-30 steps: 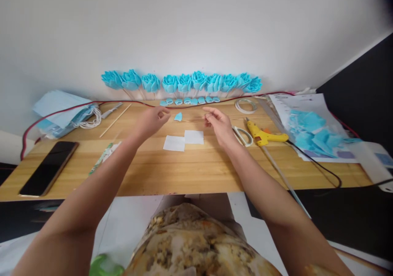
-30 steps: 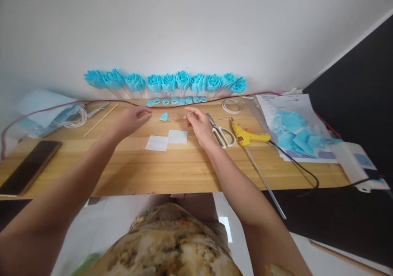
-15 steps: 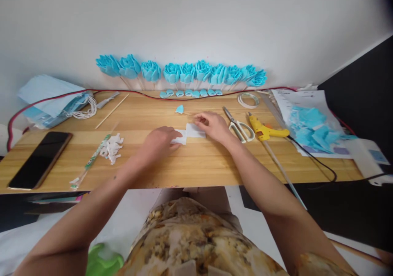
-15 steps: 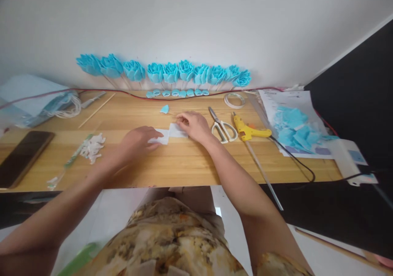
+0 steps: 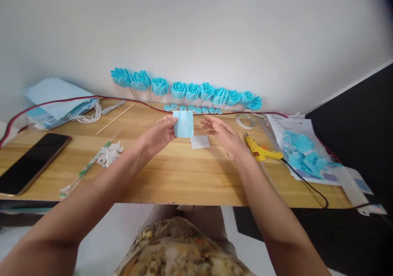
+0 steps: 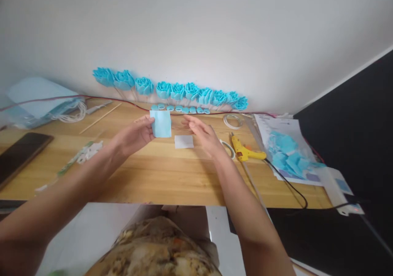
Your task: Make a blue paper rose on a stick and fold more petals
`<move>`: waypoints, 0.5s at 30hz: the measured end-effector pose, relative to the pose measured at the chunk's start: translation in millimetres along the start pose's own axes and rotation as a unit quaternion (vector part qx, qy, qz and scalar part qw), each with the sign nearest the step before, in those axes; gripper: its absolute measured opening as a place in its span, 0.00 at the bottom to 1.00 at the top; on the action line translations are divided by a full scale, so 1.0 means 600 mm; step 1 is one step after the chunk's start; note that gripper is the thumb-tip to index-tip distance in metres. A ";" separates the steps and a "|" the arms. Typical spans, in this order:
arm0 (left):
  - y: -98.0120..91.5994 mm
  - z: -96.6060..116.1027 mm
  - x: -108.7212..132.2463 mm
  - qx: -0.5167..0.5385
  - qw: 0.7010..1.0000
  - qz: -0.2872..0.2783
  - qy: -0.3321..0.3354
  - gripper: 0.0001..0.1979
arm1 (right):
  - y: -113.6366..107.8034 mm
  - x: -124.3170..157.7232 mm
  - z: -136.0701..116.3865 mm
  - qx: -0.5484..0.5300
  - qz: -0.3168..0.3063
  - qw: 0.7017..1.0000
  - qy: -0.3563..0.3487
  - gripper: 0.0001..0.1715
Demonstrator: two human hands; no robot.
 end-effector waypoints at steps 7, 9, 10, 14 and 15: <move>0.007 -0.025 -0.003 0.007 0.999 -0.001 -0.032 0.15 | 0.062 -0.002 -0.005 -0.064 -0.113 0.990 0.062 0.24; -0.006 -0.029 -0.005 -0.014 1.000 0.021 -0.016 0.16 | 0.055 -0.010 0.001 -0.022 -0.073 0.996 0.048 0.24; -0.016 -0.028 -0.006 -0.037 0.998 0.041 0.003 0.16 | 0.044 -0.014 0.003 0.002 -0.049 0.998 0.036 0.24; -0.052 -0.002 -0.005 -0.301 0.923 0.132 0.200 0.11 | -0.040 -0.026 -0.007 0.104 0.059 0.992 -0.025 0.23; -0.051 0.004 -0.003 -0.398 0.871 0.131 0.255 0.10 | -0.069 -0.026 -0.013 0.139 0.094 0.985 -0.044 0.23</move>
Point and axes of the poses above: each hand's wrist, its own x-axis away from the middle knuckle, its own y-axis out of the palm, z = x × y, the point moved 5 cm from there along -x, towards the middle knuckle, and after that the axes turned 10 degrees about z, right-handed, at the moved point
